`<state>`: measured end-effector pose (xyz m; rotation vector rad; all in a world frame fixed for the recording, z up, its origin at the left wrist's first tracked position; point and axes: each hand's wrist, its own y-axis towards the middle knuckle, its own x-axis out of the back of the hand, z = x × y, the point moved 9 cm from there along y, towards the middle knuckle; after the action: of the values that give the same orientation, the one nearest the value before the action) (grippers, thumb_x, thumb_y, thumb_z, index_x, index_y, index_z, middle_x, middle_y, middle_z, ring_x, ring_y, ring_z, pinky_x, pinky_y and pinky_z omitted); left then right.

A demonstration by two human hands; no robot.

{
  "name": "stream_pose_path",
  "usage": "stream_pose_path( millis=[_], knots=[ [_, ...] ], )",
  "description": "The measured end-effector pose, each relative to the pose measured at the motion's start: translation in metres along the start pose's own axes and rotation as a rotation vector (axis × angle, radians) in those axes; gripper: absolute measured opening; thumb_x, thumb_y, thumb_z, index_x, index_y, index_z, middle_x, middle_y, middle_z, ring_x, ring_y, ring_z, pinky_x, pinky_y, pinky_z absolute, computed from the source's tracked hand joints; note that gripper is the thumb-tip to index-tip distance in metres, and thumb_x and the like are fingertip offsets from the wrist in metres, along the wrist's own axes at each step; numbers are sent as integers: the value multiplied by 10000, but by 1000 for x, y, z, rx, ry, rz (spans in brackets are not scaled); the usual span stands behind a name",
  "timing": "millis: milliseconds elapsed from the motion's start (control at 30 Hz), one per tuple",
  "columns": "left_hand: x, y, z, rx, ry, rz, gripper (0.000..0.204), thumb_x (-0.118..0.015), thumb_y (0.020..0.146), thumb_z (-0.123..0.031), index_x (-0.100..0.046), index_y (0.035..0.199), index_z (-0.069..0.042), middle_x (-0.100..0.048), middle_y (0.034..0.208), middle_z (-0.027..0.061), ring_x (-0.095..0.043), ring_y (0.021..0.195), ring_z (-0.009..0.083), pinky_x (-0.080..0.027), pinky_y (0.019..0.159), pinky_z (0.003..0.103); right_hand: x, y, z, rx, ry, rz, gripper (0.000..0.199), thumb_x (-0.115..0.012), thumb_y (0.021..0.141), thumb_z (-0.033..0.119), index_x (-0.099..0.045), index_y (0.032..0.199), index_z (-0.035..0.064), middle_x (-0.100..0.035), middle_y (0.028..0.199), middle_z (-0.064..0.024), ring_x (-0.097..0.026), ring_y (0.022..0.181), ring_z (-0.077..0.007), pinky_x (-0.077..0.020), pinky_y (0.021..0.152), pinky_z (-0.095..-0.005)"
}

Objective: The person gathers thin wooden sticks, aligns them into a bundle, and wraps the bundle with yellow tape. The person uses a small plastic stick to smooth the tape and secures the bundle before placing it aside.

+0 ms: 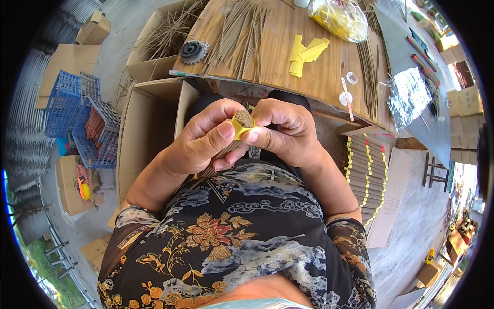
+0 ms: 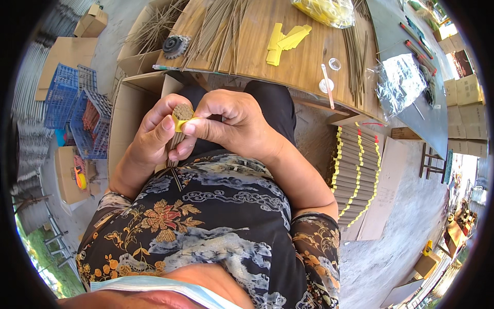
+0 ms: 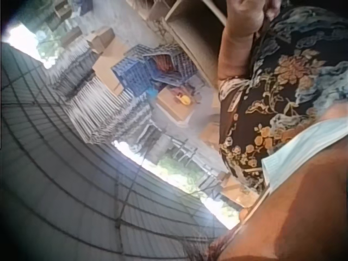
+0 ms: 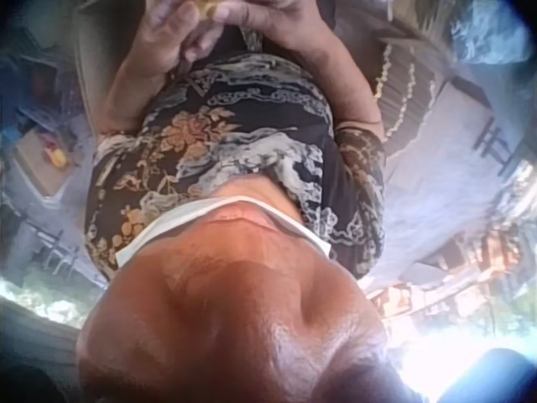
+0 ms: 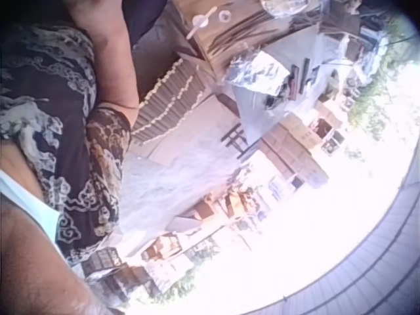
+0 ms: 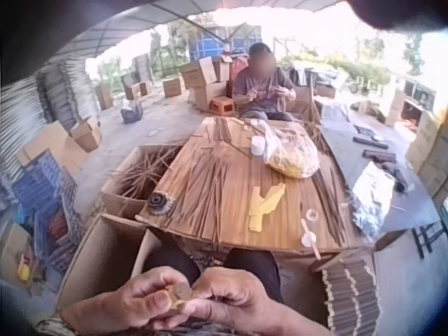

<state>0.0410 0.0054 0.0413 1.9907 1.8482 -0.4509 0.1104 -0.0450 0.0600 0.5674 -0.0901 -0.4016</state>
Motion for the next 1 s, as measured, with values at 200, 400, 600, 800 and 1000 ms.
stream_pose_path(
  millis=[200, 400, 600, 800, 1000],
  knots=[
    [-8, 2, 2, 52, -57, 93, 314, -384, 932, -276, -421, 1124, -30, -522, 786, 88, -471, 547, 75, -370, 424, 176, 8, -3, -7, -81, 61, -39, 276, -741, 682, 195, -505, 688, 53, -553, 695, -48, -517, 586, -130, -409, 523, -235],
    [3, 5, -13, -38, 472, -25, 294, -413, 928, -204, -488, 1098, 24, -522, 985, 103, -522, 807, 157, -419, 733, 244, 10, 4, 17, 122, -95, -4, 356, -756, 654, 205, -612, 940, 50, -570, 848, -58, -536, 716, -148, -441, 621, -247],
    [-14, 11, -27, 53, 795, 35, 506, -458, 881, -393, -530, 1019, 89, -519, 1054, 136, -503, 975, 209, -386, 843, 305, 13, 0, 27, 190, -185, -17, 374, -772, 619, 217, -601, 890, 25, -567, 866, -92, -542, 817, -207, -437, 723, -299],
    [-13, 10, 4, 257, 280, -28, 397, -502, 873, -373, -545, 922, 19, -533, 717, 21, -492, 658, 82, -386, 614, 179, 17, 0, 32, 228, -246, -11, 381, -796, 578, 229, -587, 849, 61, -570, 811, -67, -547, 795, -216, -433, 704, -304],
    [-3, 24, 12, 220, 192, -115, 360, -526, 863, -355, -538, 864, 4, -516, 681, 27, -426, 536, 47, -333, 477, 151, 34, -2, 15, 44, -193, -56, 327, -756, 645, 230, -586, 863, 55, -583, 846, -69, -553, 835, -214, -441, 748, -302]
  ],
)
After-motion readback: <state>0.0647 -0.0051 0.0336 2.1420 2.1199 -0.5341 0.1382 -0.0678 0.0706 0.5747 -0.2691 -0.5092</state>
